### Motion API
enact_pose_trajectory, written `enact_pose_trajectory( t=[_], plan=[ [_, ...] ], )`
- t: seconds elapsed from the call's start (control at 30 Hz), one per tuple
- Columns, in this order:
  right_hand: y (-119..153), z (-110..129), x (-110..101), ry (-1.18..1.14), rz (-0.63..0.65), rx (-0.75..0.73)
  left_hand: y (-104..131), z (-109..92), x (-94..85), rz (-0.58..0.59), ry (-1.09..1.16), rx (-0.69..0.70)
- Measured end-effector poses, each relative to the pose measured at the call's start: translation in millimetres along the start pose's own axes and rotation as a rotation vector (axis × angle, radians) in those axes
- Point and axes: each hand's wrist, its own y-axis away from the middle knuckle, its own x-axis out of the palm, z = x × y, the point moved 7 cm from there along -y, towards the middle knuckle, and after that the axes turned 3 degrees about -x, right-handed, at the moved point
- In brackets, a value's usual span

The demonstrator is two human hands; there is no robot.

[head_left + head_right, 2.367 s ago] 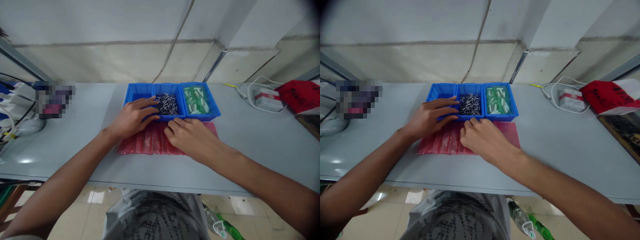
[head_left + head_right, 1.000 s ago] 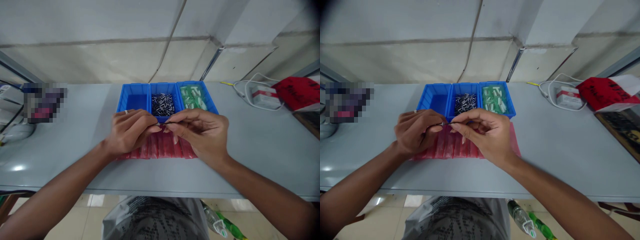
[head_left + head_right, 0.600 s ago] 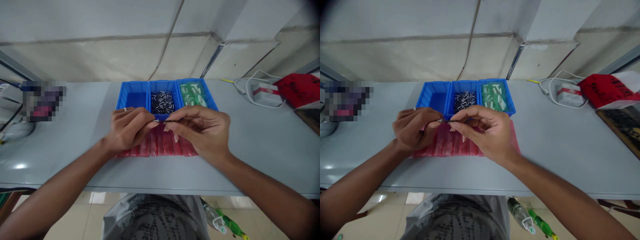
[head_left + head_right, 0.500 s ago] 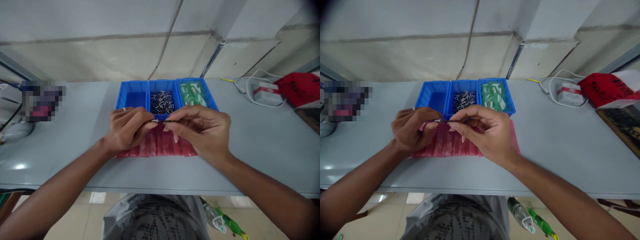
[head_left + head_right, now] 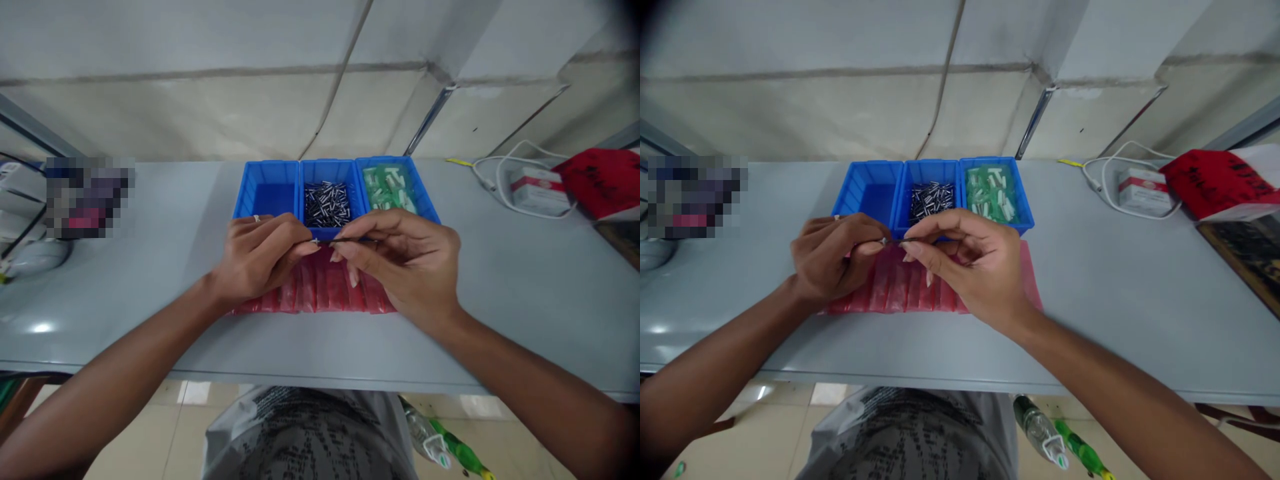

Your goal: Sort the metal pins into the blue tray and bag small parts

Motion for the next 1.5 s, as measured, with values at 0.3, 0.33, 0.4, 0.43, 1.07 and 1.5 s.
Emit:
enact_pose_trajectory(
  t=[0.3,0.33,0.4,0.43,1.07,1.5],
  plan=[
    [-11,-10,-7,-0.142,-0.09,0.009,2,11,-9.0,-0.115,-0.075,-0.117],
    [-13,-6,-9,-0.125,-0.085,-0.003,1,12,-9.4,-0.118,-0.093,-0.13],
    [-16,4,-15,0.023,-0.069,-0.06,1,14,-9.0,-0.114,-0.112,-0.148],
    [-17,12,-17,0.155,-0.043,-0.125,0,15,-8.4,-0.109,-0.115,-0.151],
    [2,7,21,1.018,0.539,-0.483,-4,8,-0.3,-0.002,-0.115,-0.049],
    [-6,-6,5,0.007,0.186,0.117,4,-5,7.4,0.083,0.057,0.104]
  ],
)
